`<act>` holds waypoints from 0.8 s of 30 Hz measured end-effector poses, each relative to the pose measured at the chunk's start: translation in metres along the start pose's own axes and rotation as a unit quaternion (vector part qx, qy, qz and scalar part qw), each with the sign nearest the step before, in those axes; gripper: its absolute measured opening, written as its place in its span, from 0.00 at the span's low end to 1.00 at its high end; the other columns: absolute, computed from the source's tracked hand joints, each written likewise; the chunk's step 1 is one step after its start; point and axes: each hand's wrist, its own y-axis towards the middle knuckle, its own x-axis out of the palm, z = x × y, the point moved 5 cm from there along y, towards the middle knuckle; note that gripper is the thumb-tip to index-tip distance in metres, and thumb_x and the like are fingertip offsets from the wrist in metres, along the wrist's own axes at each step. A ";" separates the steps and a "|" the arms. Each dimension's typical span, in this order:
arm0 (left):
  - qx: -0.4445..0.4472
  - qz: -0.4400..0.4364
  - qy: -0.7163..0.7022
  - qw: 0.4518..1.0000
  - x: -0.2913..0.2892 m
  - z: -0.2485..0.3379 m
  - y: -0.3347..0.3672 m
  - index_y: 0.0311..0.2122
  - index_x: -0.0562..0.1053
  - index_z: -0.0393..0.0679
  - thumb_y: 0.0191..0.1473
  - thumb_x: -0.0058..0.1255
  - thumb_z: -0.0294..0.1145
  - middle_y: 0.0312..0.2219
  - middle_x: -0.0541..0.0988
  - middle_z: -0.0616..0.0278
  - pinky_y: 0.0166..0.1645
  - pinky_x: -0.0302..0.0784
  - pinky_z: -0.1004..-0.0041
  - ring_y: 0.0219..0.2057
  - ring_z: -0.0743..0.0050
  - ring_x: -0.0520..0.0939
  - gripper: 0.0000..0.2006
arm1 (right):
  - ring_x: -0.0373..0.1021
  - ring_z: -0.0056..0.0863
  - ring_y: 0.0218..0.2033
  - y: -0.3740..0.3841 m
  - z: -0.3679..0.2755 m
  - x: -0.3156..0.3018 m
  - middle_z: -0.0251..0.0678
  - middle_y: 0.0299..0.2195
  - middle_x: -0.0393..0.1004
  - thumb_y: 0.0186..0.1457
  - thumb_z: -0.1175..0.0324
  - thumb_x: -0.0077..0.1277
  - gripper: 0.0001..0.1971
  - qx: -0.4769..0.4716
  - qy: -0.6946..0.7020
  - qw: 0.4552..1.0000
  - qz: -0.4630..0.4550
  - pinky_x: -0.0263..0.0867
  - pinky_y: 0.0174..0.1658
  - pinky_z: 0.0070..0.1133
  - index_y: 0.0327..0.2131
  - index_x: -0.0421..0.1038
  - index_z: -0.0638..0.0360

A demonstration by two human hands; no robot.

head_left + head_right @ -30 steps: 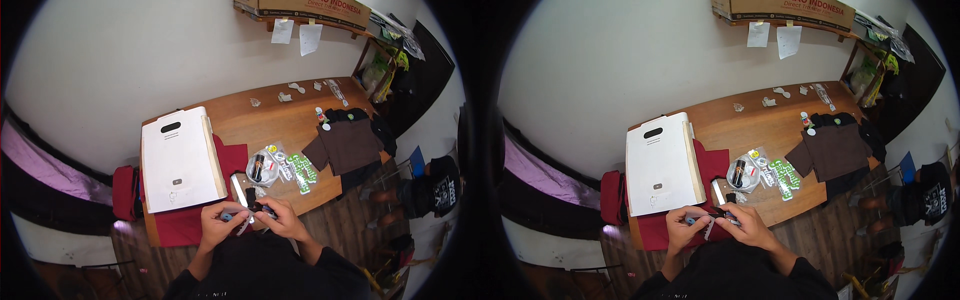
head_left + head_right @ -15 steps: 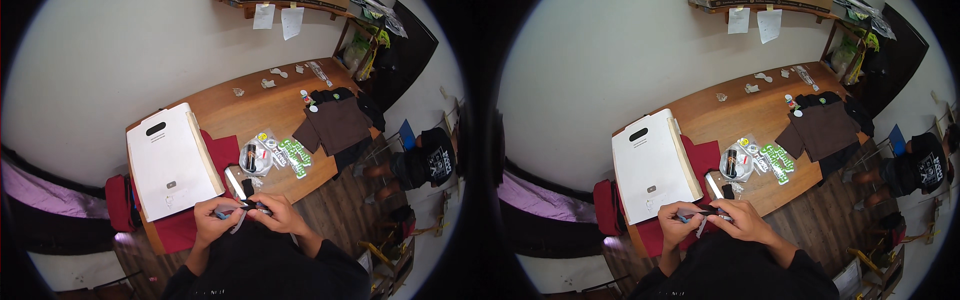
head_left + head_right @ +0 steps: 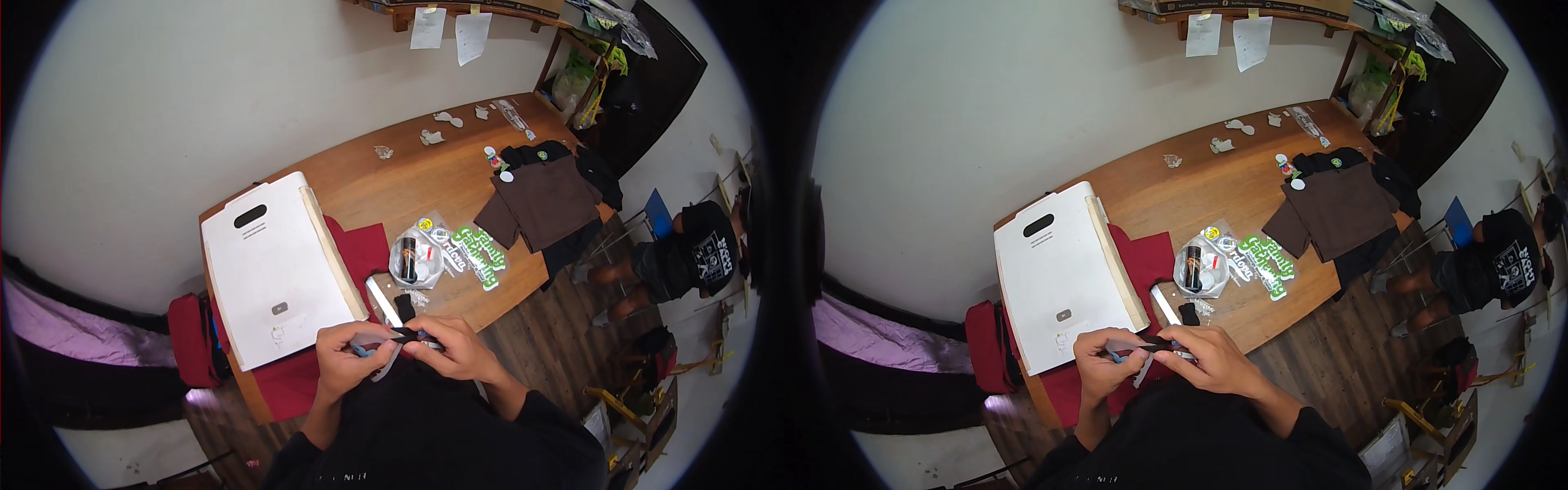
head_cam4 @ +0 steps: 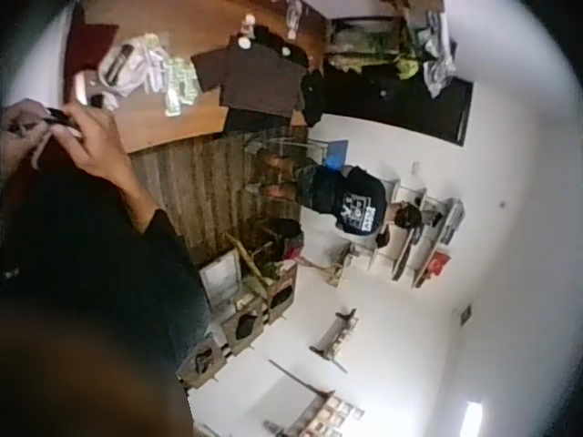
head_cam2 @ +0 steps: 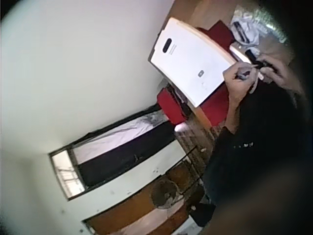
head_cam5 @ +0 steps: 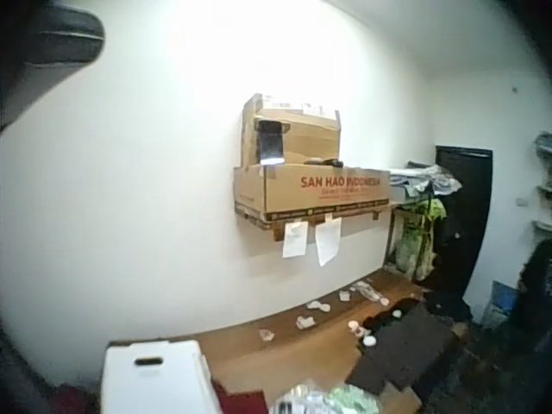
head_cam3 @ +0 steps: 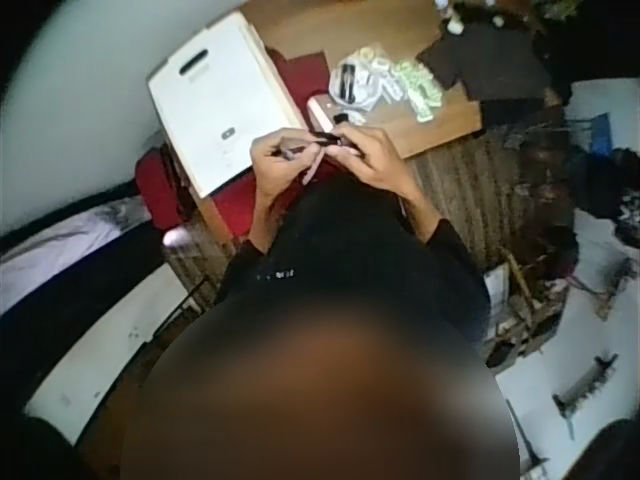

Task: Trimming the edges of a printed sticker using scissors.

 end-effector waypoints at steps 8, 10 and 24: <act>0.008 -0.006 0.011 1.000 0.001 0.005 0.001 0.25 0.74 0.33 0.38 0.57 0.20 0.19 0.77 0.59 0.25 0.69 0.85 0.19 0.83 0.75 0.05 | 0.67 0.38 0.21 -0.001 -0.001 0.000 0.44 0.21 0.69 0.50 0.67 0.50 0.11 0.016 0.004 1.000 -0.013 0.60 0.24 0.24 0.33 0.66 0.65; -0.003 -0.006 0.002 1.000 0.001 0.002 0.000 0.25 0.74 0.33 0.38 0.57 0.19 0.19 0.77 0.60 0.24 0.69 0.85 0.19 0.83 0.75 0.05 | 0.67 0.38 0.21 -0.002 -0.001 0.000 0.44 0.21 0.69 0.51 0.67 0.50 0.10 0.015 0.001 1.000 -0.008 0.60 0.24 0.24 0.33 0.66 0.65; -0.017 -0.025 0.013 0.999 0.001 0.005 0.001 0.25 0.75 0.34 0.39 0.58 0.20 0.18 0.77 0.63 0.24 0.68 0.87 0.19 0.86 0.74 0.05 | 0.67 0.38 0.20 -0.007 0.003 0.002 0.44 0.21 0.68 0.51 0.67 0.50 0.10 0.019 0.002 1.000 0.000 0.59 0.23 0.25 0.32 0.66 0.65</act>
